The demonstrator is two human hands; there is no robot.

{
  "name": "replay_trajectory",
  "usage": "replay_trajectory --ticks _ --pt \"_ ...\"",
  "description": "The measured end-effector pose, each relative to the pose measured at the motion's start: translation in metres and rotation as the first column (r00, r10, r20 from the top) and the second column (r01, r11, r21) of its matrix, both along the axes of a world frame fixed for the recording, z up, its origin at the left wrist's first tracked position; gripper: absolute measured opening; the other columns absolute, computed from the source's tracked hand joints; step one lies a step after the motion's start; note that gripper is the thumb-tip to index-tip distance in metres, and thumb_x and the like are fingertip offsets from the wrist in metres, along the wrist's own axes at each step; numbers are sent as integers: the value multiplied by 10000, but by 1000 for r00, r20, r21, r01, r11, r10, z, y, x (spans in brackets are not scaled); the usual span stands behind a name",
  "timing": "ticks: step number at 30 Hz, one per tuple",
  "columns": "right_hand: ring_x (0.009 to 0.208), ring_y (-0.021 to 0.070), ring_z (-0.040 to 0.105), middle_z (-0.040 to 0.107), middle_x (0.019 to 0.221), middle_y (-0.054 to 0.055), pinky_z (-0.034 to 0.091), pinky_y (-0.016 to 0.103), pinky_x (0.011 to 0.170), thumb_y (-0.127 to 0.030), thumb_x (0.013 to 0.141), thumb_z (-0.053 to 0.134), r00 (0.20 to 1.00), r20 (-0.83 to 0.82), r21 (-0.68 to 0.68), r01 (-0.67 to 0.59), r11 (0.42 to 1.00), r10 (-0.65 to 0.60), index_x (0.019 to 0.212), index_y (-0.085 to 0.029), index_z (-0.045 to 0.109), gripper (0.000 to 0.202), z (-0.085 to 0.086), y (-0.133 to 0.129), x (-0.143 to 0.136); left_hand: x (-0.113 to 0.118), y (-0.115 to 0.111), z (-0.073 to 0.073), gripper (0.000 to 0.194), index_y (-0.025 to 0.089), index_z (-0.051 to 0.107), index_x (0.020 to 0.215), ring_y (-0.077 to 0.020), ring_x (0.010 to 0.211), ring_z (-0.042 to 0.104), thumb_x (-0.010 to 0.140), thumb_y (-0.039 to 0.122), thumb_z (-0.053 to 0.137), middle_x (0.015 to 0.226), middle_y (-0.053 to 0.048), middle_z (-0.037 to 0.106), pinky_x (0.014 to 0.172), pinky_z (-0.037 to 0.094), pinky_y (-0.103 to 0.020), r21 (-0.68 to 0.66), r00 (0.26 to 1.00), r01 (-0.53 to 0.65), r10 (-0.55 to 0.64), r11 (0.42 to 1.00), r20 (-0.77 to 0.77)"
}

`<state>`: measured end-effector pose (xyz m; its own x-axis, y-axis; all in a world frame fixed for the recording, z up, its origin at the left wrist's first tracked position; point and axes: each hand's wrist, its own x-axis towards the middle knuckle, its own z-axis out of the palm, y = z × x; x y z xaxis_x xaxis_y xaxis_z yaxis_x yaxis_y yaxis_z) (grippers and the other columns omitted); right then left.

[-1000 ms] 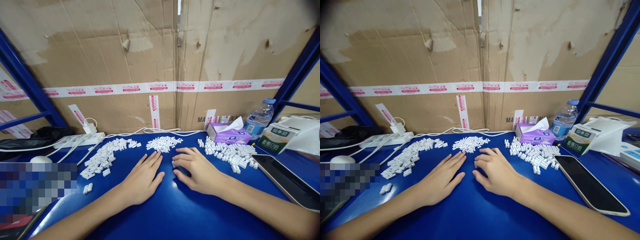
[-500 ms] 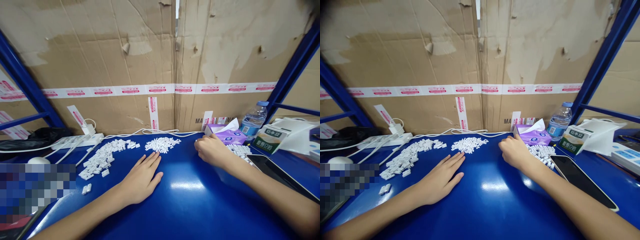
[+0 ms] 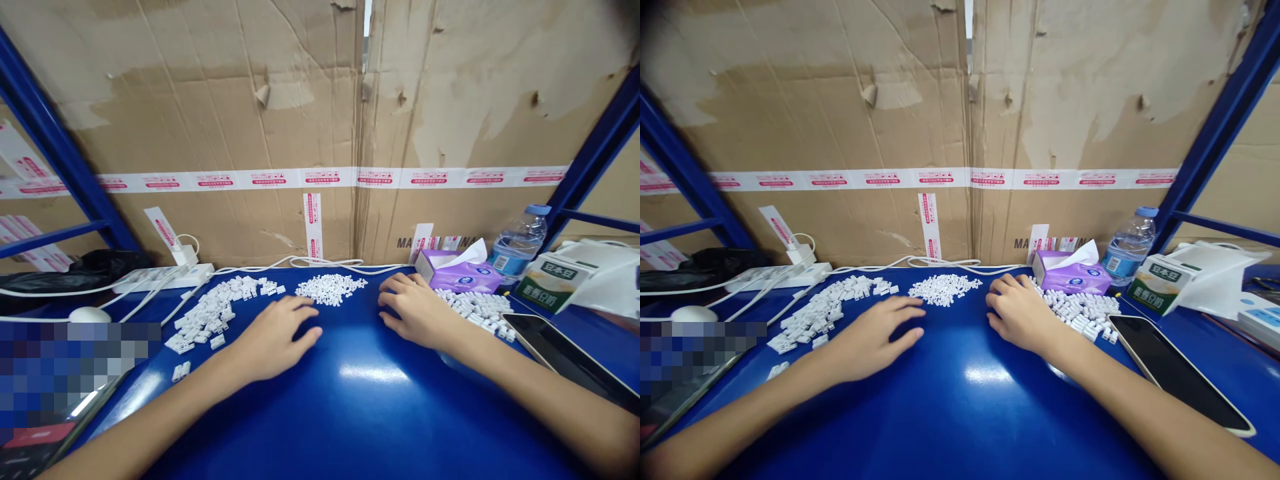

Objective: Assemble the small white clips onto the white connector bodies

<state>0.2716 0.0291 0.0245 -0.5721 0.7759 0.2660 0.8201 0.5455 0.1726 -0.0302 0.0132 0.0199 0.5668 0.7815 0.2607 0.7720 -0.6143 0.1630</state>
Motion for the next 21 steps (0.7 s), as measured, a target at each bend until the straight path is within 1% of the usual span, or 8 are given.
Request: replay_trajectory --ticks 4,6,8,10,12,14,19,21 --pt "1208 326 552 670 1233 136 383 492 981 -258 943 585 994 -64 -32 -92 995 90 955 -182 739 172 -5 -5 -5 -31 31 18 476 168 700 1237 -317 1312 564 995 495 453 1401 -141 628 1146 407 -496 113 992 -124 122 986 26" --pt "1225 332 543 664 1243 142 386 506 985 -250 947 572 992 -76 -34 -106 994 104 957 -182 738 179 -8 -5 -5 -50 49 20 578 164 641 1343 -366 1404 470 989 567 425 1505 -164 535 1178 333 -560 107 971 -238 239 965 5" --pt "1227 335 541 663 1244 144 390 512 984 -244 947 566 990 -84 -34 -117 993 114 958 -182 736 181 -9 -4 -5 -69 64 15 666 215 528 1482 -422 1506 293 991 633 362 1622 -158 386 1175 232 -668 45 933 -352 354 935 -59" --pt "1220 337 545 665 1239 146 396 515 982 -238 947 563 989 -89 -29 -122 992 119 955 -182 734 181 -10 -3 -4 -83 74 9 707 283 442 1550 -449 1542 164 985 690 320 1677 -131 276 1150 128 -748 -79 913 -395 381 915 -148" --pt "1214 339 549 668 1233 147 400 519 979 -238 947 561 988 -94 -23 -125 992 122 950 -183 734 181 -11 -3 -4 -91 78 5 694 341 478 1524 -445 1534 205 967 728 328 1656 -107 335 1143 130 -755 -146 922 -368 340 918 -186" --pt "1211 339 552 671 1227 144 402 519 979 -240 948 559 987 -99 -21 -127 992 124 948 -183 732 182 -12 -2 -4 -95 78 6 680 362 542 1475 -411 1510 298 947 751 359 1606 -90 434 1163 200 -697 -188 940 -314 278 930 -197" --pt "1205 336 557 674 1219 142 398 513 974 -242 951 554 987 -100 -28 -126 992 123 945 -179 729 186 -13 -3 -5 -108 76 27 609 317 724 1257 -307 1320 581 939 742 425 1421 -52 646 1124 421 -440 -299 985 -138 97 944 -146" --pt "1201 338 559 675 1218 144 399 515 973 -239 952 552 988 -100 -36 -124 992 120 950 -176 727 186 -12 -3 -5 -114 78 31 621 283 741 1211 -292 1262 621 961 732 391 1351 -51 693 1105 446 -416 -266 993 -115 102 957 -64"
